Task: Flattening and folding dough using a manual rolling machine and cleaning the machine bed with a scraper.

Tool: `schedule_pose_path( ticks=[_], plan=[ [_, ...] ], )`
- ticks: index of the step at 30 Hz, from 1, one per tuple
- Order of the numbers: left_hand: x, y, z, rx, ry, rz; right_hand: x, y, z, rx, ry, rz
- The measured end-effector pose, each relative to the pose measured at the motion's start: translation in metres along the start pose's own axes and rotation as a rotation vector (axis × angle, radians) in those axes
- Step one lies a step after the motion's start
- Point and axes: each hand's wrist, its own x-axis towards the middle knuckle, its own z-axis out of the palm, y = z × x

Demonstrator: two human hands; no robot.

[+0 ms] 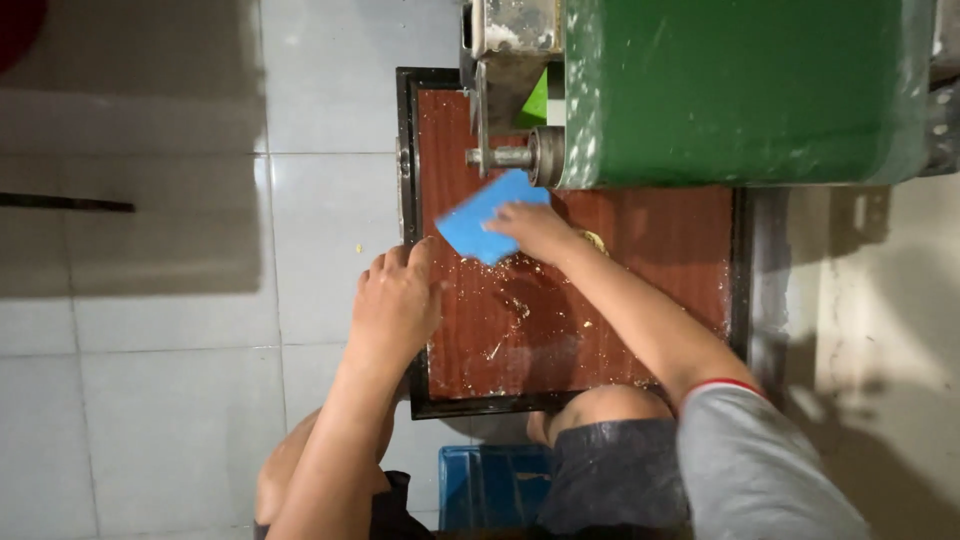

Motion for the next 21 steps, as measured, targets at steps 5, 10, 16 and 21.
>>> schedule_pose_path(
  ticks=[5,10,16,21],
  plan=[
    [0.000,-0.004,0.010,0.022,0.008,-0.005,-0.082,0.041,0.055,-0.063,-0.010,-0.300],
    [0.005,-0.002,0.015,0.036,0.011,0.003,-0.105,-0.057,-0.142,0.926,-0.109,0.680],
    [0.006,0.004,0.006,0.023,-0.020,-0.019,-0.070,-0.029,-0.083,0.864,0.048,0.840],
    [0.005,-0.002,0.012,0.036,0.003,-0.012,-0.065,0.007,0.028,0.816,0.159,0.956]
  ],
)
